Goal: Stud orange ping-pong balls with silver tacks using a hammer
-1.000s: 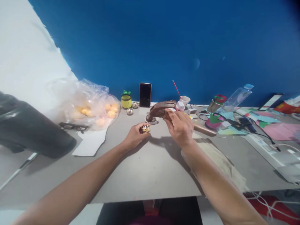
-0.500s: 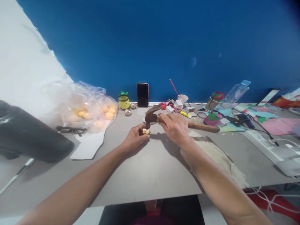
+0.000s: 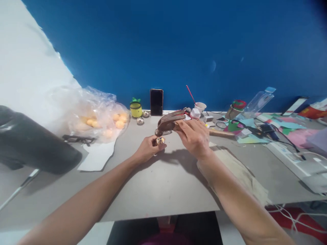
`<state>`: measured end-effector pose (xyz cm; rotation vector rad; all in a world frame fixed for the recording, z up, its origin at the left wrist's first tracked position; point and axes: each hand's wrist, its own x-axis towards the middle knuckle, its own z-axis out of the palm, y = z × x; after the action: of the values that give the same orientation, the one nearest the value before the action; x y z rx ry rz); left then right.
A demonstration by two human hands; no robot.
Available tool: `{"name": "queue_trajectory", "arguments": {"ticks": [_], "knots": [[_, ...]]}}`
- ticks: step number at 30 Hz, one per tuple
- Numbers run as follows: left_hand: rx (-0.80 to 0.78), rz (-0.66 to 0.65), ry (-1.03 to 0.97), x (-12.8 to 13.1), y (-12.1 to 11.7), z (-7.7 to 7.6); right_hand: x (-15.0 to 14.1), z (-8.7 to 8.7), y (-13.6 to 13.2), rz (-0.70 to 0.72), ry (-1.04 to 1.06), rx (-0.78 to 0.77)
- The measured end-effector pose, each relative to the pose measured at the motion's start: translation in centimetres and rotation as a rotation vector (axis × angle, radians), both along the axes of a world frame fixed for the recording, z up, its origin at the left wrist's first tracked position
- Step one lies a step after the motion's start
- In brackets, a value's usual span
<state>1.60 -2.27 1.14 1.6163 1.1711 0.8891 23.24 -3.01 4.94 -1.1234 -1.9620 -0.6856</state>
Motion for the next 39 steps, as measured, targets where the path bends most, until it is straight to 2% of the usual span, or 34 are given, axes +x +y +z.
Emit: {"name": "queue_trajectory", "arguments": {"ticks": [5, 9, 15, 18, 24, 30, 34, 36, 39], "knots": [[0.031, -0.004, 0.063, 0.0, 0.0, -0.5, 0.1, 0.2, 0.0, 0.078, -0.125, 0.005], [0.05, -0.023, 0.041, -0.1, 0.0, -0.5, 0.3, 0.4, 0.0, 0.033, -0.054, 0.022], [0.007, -0.05, 0.078, -0.2, 0.1, -0.1, 0.4, 0.7, -0.1, 0.095, -0.125, -0.035], [0.023, -0.033, 0.038, -0.3, 0.2, -0.4, 0.7, 0.9, -0.1, 0.04, -0.054, 0.008], [0.05, -0.031, 0.005, -0.4, 0.2, -0.6, 0.7, 0.5, 0.2, 0.015, -0.141, -0.116], [0.047, -0.041, -0.009, -0.2, 0.2, -0.6, 1.0, 0.5, 0.2, -0.065, -0.069, -0.099], [0.205, -0.004, 0.137, -0.2, 0.3, -0.8, 0.9, 0.2, 0.3, -0.023, -0.155, -0.167], [0.243, -0.002, 0.158, -0.2, 0.3, -0.8, 0.9, 0.2, 0.3, -0.048, -0.133, -0.16], [0.152, -0.006, 0.074, -0.3, 0.3, -0.8, 0.8, 0.2, 0.3, -0.098, -0.064, -0.15]]}}
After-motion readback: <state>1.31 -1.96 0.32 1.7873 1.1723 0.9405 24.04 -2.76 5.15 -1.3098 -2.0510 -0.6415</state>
